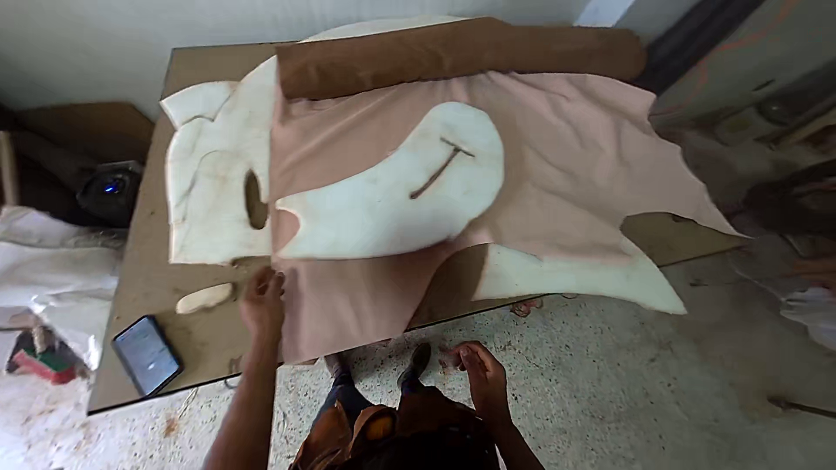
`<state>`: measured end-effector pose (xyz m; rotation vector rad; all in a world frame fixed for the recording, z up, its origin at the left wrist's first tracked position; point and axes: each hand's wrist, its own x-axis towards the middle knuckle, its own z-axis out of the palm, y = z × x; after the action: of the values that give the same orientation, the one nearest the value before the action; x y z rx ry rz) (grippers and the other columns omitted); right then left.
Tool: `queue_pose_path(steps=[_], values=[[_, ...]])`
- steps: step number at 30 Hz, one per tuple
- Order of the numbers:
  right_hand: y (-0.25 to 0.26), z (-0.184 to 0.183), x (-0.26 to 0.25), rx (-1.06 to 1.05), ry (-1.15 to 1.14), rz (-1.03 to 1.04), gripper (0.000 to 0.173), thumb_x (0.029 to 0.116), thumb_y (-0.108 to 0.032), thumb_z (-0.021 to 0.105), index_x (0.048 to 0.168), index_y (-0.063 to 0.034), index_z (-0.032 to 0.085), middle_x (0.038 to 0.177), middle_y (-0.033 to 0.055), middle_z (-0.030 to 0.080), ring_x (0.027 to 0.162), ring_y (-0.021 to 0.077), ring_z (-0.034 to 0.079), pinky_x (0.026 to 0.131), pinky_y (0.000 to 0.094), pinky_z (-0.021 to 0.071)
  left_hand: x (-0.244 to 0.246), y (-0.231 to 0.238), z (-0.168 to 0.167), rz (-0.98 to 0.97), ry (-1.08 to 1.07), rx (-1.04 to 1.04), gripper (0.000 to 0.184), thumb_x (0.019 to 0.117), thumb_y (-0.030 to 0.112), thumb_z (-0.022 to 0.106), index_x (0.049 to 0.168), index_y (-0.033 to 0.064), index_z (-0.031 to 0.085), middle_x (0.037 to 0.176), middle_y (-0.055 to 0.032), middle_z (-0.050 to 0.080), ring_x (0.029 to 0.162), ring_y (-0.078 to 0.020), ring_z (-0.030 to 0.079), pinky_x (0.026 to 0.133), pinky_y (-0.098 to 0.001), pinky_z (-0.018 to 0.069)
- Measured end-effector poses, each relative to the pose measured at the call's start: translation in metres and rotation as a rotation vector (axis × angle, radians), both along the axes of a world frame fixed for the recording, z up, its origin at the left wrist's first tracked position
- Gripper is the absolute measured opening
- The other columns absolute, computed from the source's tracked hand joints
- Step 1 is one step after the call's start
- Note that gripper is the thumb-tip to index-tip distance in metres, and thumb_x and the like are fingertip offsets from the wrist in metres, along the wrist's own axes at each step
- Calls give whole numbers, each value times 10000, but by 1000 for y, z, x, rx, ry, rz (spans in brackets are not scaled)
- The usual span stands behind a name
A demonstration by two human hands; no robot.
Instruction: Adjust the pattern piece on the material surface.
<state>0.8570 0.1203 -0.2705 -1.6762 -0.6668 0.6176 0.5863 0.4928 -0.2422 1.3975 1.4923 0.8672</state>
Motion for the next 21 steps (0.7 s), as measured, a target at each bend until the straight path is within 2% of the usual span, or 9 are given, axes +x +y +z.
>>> queue_pose_path(steps=[2, 5, 9, 13, 16, 19, 21], values=[[-7, 8, 40, 0, -10, -20, 261, 1059, -246, 542, 1052, -62, 727, 933, 55, 745, 789, 210, 721, 707, 375, 640, 25, 7, -2, 66, -126, -81, 470, 1033, 304, 596, 1422, 49, 531, 1282, -175, 646, 1025, -275, 704, 872, -493, 603], [-2, 30, 101, 15, -36, -39, 271, 1058, -246, 527, 1070, -58, 723, 956, 59, 753, 830, 216, 731, 752, 400, 641, 50, 11, -4, 150, -197, -116, 491, 1038, 293, 575, 1462, 65, 480, 1331, -180, 600, 995, -268, 704, 837, -472, 606], [36, 50, 188, 3, -39, -66, 277, 1069, -274, 516, 1126, -77, 703, 997, 70, 742, 835, 231, 722, 760, 430, 633, 62, 13, -5, 206, -243, -125, 493, 1038, 266, 578, 1470, 60, 458, 1360, -186, 573, 1000, -277, 709, 839, -468, 616], [92, 67, 266, 14, 10, -92, 319, 1073, -357, 521, 1221, -114, 665, 1039, 68, 736, 846, 234, 712, 702, 408, 612, 67, 27, -10, 251, -195, -97, 453, 1039, 236, 588, 1426, 14, 510, 1258, -187, 637, 910, -243, 728, 809, -421, 629], [170, 53, 335, 106, 64, -177, 300, 1051, -271, 562, 1209, -34, 658, 1076, 107, 740, 962, 240, 726, 783, 420, 627, 74, 31, -12, 266, -153, -61, 394, 1025, 208, 602, 1344, -22, 577, 1149, -165, 677, 866, -205, 715, 803, -401, 624], [226, 43, 389, 25, 71, -191, 382, 1010, -309, 631, 1310, -73, 623, 1251, 96, 683, 1077, 233, 693, 853, 450, 615, 83, 33, -11, 294, -115, -47, 363, 1009, 191, 607, 1297, -29, 607, 1105, -146, 683, 836, -178, 703, 782, -385, 624], [261, 35, 405, -70, 88, -177, 453, 985, -343, 656, 1361, -99, 592, 1329, 96, 640, 1145, 233, 665, 903, 475, 599, 75, 27, -3, 300, -59, -54, 396, 1008, 182, 593, 1331, -46, 579, 1137, -171, 665, 863, -176, 685, 798, -380, 611]])
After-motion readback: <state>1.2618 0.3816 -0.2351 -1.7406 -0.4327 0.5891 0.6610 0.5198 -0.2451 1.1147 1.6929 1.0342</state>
